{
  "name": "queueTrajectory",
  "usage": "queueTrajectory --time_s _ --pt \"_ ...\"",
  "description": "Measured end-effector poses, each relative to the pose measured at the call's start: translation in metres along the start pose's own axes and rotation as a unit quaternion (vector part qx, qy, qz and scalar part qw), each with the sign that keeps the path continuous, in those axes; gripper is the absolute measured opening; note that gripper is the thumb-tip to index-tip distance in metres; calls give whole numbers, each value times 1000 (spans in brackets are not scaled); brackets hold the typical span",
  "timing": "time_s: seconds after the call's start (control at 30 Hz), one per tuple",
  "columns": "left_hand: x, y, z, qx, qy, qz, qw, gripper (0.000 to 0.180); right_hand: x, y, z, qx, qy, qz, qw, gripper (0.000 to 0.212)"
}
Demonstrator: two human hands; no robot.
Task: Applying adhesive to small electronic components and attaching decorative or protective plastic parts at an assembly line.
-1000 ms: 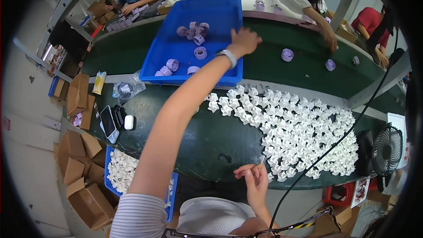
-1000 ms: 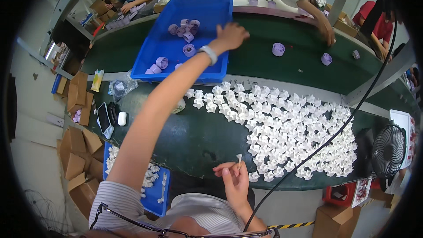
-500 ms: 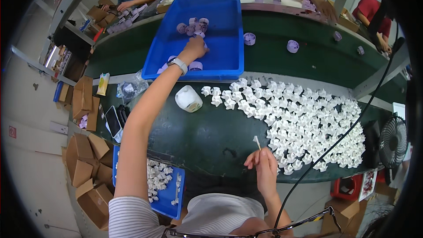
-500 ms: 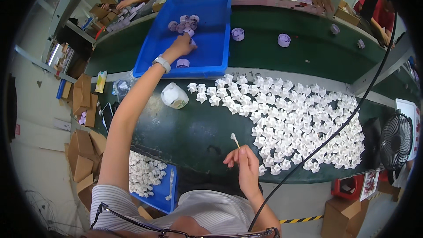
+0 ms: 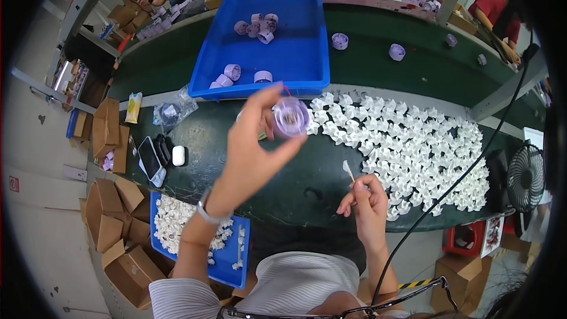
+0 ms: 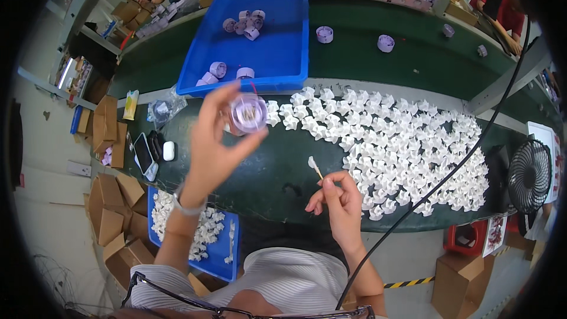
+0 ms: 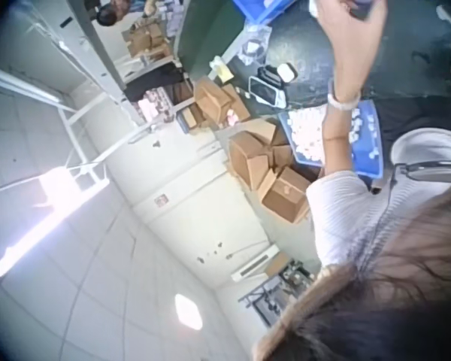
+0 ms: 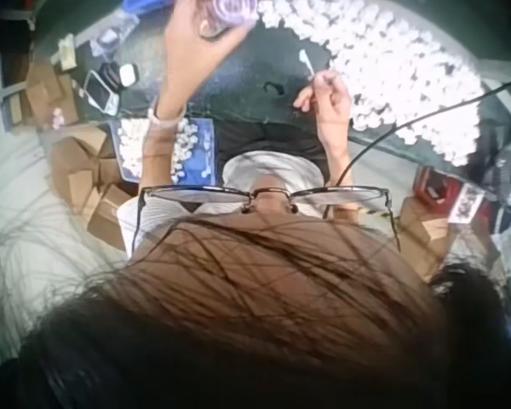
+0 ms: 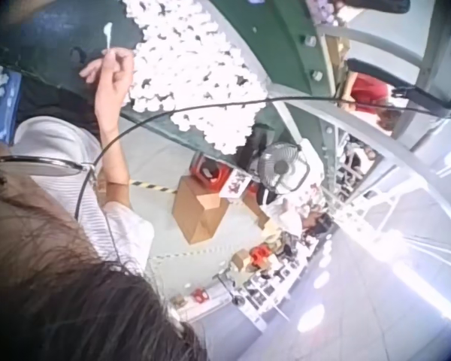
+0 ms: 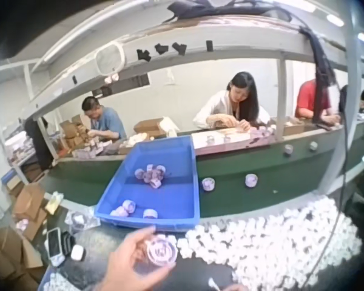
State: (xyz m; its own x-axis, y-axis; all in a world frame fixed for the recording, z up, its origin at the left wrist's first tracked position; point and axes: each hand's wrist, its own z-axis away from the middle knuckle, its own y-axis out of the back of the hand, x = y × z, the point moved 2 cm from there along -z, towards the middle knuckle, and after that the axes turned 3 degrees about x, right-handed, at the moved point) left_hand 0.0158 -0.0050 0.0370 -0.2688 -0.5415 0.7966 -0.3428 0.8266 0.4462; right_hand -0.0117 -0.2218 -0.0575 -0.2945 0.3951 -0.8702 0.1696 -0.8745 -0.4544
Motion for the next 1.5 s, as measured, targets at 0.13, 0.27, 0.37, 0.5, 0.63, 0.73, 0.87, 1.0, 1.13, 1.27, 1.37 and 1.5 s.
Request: queueTrajectory --time_s 0.13,0.27,0.37,0.5,0.63,0.73,0.87,1.0,1.13,1.27,1.37,1.5 --pt "3 -6 44 -43 12 -42 998 52 -4 -6 2 1 16 91 996 18" --pt "1 -13 65 -18 2 -23 1000 49 -10 -19 7 6 36 136 990 12" --pt "2 -18 73 -25 28 40 999 50 -7 -21 4 9 195 251 948 6" --pt "1 -17 79 -20 47 61 997 49 -19 -30 5 7 219 315 923 2" --pt "1 -17 81 -13 43 78 996 49 -26 -36 10 -11 251 366 896 8" --pt "-1 -19 83 -13 47 85 995 49 -26 -37 12 -4 274 390 879 11" --pt "-4 -19 86 -11 55 102 993 50 -30 -38 15 -4 303 419 856 15" --pt "-4 -18 88 -13 62 100 993 50 -32 -39 15 -29 325 438 837 16" --pt "-5 -16 90 -11 71 106 992 50 -32 -41 11 -49 286 407 866 13" --pt "-5 -15 91 -2 75 105 992 49 -24 -26 0 19 193 263 945 5" --pt "-8 -10 93 -32 65 89 993 54 -17 -25 -10 28 183 267 946 3" --pt "-11 -8 96 -29 74 101 992 55 -15 -33 -9 -7 217 310 926 5"
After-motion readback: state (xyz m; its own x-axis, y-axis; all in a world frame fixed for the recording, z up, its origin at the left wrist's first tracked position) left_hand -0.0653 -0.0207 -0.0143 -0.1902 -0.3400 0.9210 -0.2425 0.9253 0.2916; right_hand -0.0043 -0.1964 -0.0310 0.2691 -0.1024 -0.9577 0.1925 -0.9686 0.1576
